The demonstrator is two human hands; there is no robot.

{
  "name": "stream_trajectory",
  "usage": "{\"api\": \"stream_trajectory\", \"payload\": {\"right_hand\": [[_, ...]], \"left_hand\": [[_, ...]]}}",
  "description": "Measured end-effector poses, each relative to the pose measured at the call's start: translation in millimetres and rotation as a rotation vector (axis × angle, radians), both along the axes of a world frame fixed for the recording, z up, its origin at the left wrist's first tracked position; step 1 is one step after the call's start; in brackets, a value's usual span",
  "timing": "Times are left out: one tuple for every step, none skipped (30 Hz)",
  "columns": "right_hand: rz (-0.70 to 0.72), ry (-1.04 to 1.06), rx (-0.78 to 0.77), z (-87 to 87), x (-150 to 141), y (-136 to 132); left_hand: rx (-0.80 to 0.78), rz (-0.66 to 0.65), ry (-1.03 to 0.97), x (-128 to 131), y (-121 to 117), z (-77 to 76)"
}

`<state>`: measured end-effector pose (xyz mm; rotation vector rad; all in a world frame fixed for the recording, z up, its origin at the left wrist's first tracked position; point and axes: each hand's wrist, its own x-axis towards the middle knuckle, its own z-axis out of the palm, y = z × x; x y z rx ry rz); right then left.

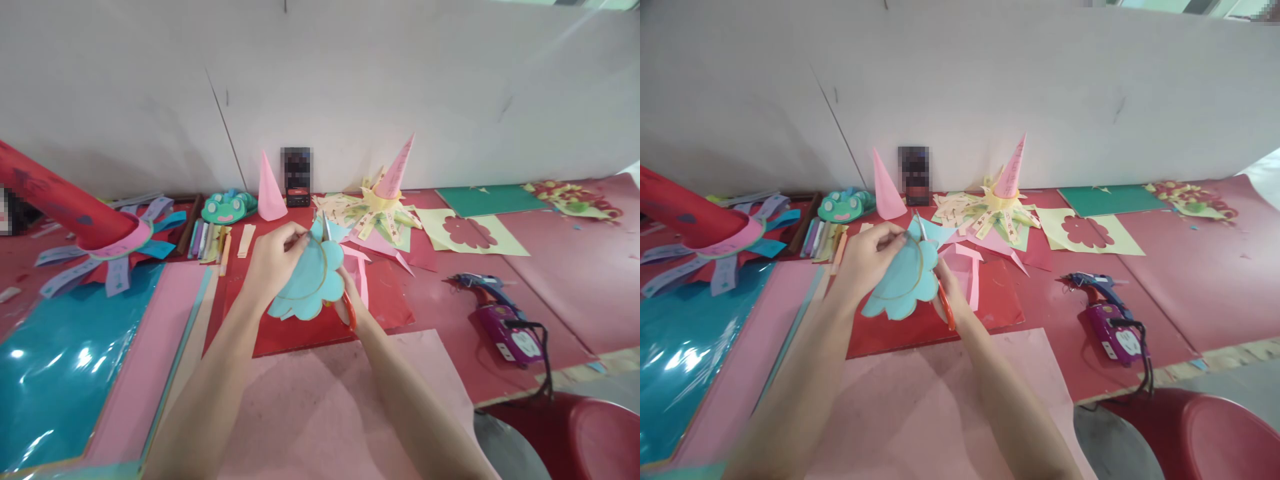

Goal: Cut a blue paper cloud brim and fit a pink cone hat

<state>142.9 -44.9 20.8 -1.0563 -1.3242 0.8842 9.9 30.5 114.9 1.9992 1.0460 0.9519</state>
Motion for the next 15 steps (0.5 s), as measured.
{"api": "stream_trajectory", "payload": {"right_hand": [[-0.001,0.003,0.021,0.3,0,0],[-0.003,0.007,0.039,0.5,0,1],[-0.006,0.011,0.053,0.4,1,1],[-0.008,0.018,0.06,0.0,1,1],[-0.006,0.028,0.058,-1.1,1,1],[0.001,0.043,0.048,-2.9,1,2],[0.01,0.062,0.033,-5.3,1,2],[0.016,0.082,0.015,-8.2,1,2],[0.018,0.1,-0.005,-11.5,1,3],[0.016,0.116,-0.026,-14.7,1,3],[0.007,0.129,-0.047,-17.7,1,4],[-0.004,0.136,-0.068,-20.0,1,4],[-0.013,0.138,-0.088,-21.4,1,4],[-0.017,0.133,-0.106,-21.8,2,4],[-0.018,0.113,-0.122,-21.1,2,3]], "left_hand": [[-0.002,-0.001,0.001,0,0,0.4],[-0.004,-0.002,0.002,0,-1,0.6],[-0.004,-0.002,0.005,0,-1,0.9],[-0.005,-0.004,0.009,0,-1,1.2],[-0.006,-0.005,0.015,0,-1,1.6],[-0.006,-0.008,0.022,-1,-2,2.2],[-0.004,-0.011,0.033,-1,-2,3.0],[0.001,-0.012,0.046,-1,-3,3.9],[0.006,-0.014,0.06,-2,-3,4.8],[0.011,-0.017,0.073,-2,-4,5.8],[0.016,-0.019,0.082,-2,-4,6.6],[0.02,-0.021,0.089,-2,-5,7.3],[0.023,-0.022,0.094,-2,-5,7.7],[0.026,-0.021,0.096,-2,-5,7.9],[0.028,-0.019,0.097,-2,-5,7.8]]}}
